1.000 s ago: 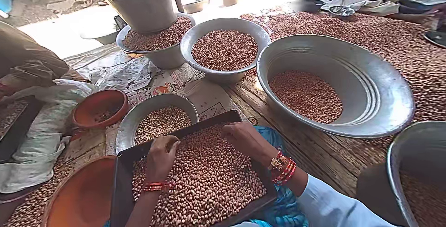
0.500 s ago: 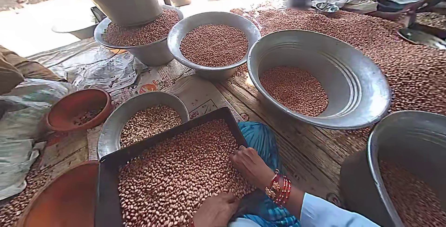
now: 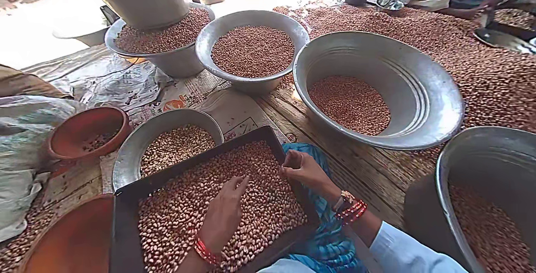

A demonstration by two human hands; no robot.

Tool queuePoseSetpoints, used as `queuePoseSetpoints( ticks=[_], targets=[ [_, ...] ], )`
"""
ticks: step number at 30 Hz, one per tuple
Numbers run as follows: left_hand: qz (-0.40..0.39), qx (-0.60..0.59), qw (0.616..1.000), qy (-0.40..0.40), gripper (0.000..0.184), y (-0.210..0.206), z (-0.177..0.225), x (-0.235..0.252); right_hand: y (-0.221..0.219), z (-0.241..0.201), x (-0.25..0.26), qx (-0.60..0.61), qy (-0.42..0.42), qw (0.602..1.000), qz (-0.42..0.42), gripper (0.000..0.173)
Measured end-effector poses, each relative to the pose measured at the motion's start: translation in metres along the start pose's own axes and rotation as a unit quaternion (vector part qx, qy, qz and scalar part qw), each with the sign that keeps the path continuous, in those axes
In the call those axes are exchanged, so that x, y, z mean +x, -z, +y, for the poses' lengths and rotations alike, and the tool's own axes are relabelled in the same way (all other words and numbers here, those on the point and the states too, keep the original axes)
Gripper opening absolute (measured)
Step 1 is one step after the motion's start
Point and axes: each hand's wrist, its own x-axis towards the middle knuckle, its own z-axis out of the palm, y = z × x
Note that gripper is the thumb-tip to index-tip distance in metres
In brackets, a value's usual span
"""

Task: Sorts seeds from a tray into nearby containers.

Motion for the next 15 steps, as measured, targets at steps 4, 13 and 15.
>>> queuePoseSetpoints(
  ticks=[4,13,15],
  targets=[
    [-0.192,-0.125,0.945,-0.233,0.04,-0.037,0.053,-0.013,-0.01,-0.003,0.007,0.076,0.017,0.997,0.016,0.011],
    [-0.165,-0.024,0.985,0.042,0.052,-0.025,0.032,0.039,0.002,-0.008,-0.01,-0.067,0.012,0.998,0.006,0.022],
    [-0.041,-0.002,0.995,0.093,0.049,-0.018,0.004,0.036,0.001,-0.01,-0.019,-0.177,0.003,0.984,-0.023,0.021]
  ],
)
